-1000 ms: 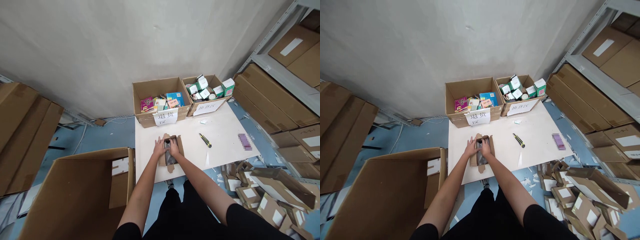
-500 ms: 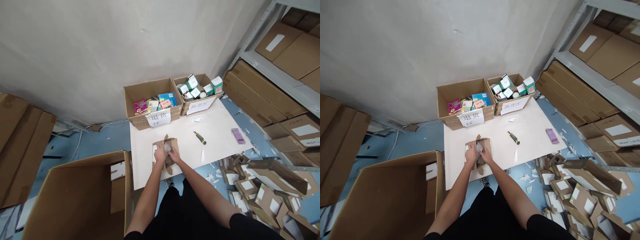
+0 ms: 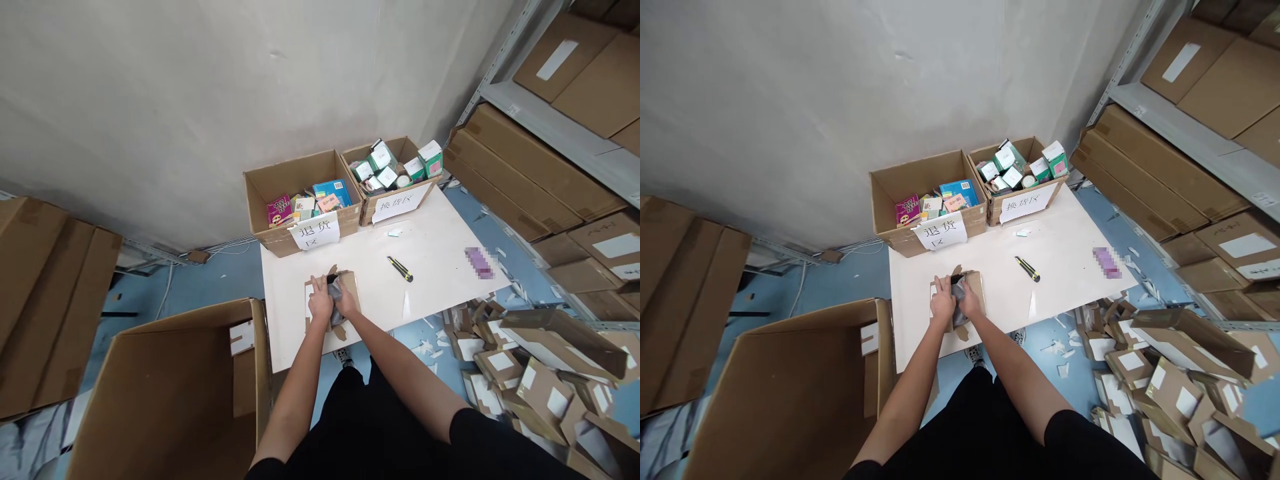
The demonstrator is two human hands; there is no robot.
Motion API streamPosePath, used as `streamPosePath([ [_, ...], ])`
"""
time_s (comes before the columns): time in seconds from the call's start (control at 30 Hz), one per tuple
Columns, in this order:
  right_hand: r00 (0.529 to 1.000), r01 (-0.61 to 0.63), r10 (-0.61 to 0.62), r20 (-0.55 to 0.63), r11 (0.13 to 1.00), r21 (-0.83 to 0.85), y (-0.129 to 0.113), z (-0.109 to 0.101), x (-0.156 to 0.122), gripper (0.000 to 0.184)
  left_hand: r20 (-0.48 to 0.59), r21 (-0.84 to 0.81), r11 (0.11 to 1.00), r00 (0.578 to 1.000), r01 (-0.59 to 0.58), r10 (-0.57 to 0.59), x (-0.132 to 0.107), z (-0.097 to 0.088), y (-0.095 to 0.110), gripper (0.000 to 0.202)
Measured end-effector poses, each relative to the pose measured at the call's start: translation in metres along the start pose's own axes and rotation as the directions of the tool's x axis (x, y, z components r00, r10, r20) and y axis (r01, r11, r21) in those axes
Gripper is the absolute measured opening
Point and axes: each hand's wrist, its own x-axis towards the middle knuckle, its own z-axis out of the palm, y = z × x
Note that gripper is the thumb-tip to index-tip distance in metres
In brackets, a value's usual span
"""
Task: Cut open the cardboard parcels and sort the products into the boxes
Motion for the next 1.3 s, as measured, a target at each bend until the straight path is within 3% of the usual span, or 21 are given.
streamPosePath([
  [0.13, 0.995, 0.09, -0.092, -0.03, 0.995, -0.052, -0.024, -0.008, 0.001, 0.074, -0.015, -0.039, 0.995, 0.995, 0.093, -0.094, 0.006, -0.01, -0.03, 0.08],
  [0.3, 0.982, 0.145, -0.135, -0.132, 0.987, 0.065, -0.03, -0.071, 0.002, 0.072, 0.001, -0.146, 0.981, 0.991, 0.13, -0.132, 0.015, -0.024, -0.105, 0.076],
  [0.4, 0.996, 0.041, -0.031, -0.079, 0.991, 0.124, -0.019, -0.114, 0.008, 0.077, 0.01, -0.289, 0.952, 0.994, 0.104, -0.106, 0.02, -0.025, -0.15, 0.075],
  [0.47, 0.997, -0.069, 0.071, -0.023, 0.996, 0.054, -0.008, -0.13, 0.015, 0.079, 0.014, -0.363, 0.926, 0.994, 0.105, -0.107, 0.022, -0.025, -0.17, 0.074],
  [0.6, 0.957, -0.289, 0.281, -0.066, 0.927, -0.24, 0.018, -0.126, 0.018, 0.092, -0.008, -0.343, 0.913, 0.972, 0.22, -0.237, 0.019, -0.032, -0.184, 0.079],
  [0.7, 0.953, -0.294, 0.244, -0.181, 0.889, -0.351, 0.038, -0.107, 0.005, 0.092, -0.152, -0.317, 0.926, 0.952, 0.207, -0.265, 0.006, -0.043, -0.179, 0.075],
  [0.77, 0.968, -0.231, 0.154, -0.199, 0.858, -0.459, 0.051, -0.095, -0.009, 0.081, -0.31, -0.344, 0.925, 0.91, 0.163, -0.276, -0.009, -0.051, -0.168, 0.068],
  [0.87, 0.989, -0.13, 0.15, -0.012, 0.811, -0.57, 0.066, -0.082, -0.027, 0.072, -0.521, -0.386, 0.92, 0.81, 0.059, -0.27, -0.034, -0.059, -0.14, 0.059],
  [0.93, 0.976, -0.097, 0.191, 0.104, 0.811, -0.577, 0.072, -0.078, -0.032, 0.071, -0.552, -0.389, 0.92, 0.81, -0.042, -0.196, -0.048, -0.06, -0.113, 0.057],
  [1.07, 0.973, -0.107, 0.2, 0.113, 0.83, -0.547, 0.071, -0.09, -0.019, 0.074, -0.427, -0.435, 0.872, 0.904, -0.226, 0.021, -0.061, -0.042, -0.052, 0.053],
  [1.17, 0.981, -0.171, 0.196, -0.008, 0.833, -0.526, 0.068, -0.126, -0.006, 0.08, -0.294, -0.52, 0.802, 0.943, -0.293, 0.155, -0.052, -0.011, -0.015, 0.05],
  [1.23, 0.956, -0.29, 0.228, -0.182, 0.821, -0.491, 0.068, -0.161, -0.004, 0.084, -0.147, -0.597, 0.766, 0.971, -0.241, 0.191, -0.04, 0.014, 0.004, 0.051],
  [1.3, 0.894, -0.415, 0.268, -0.361, 0.797, -0.438, 0.068, -0.198, -0.005, 0.087, 0.05, -0.671, 0.735, 0.984, -0.095, 0.173, -0.028, 0.04, 0.017, 0.055],
])
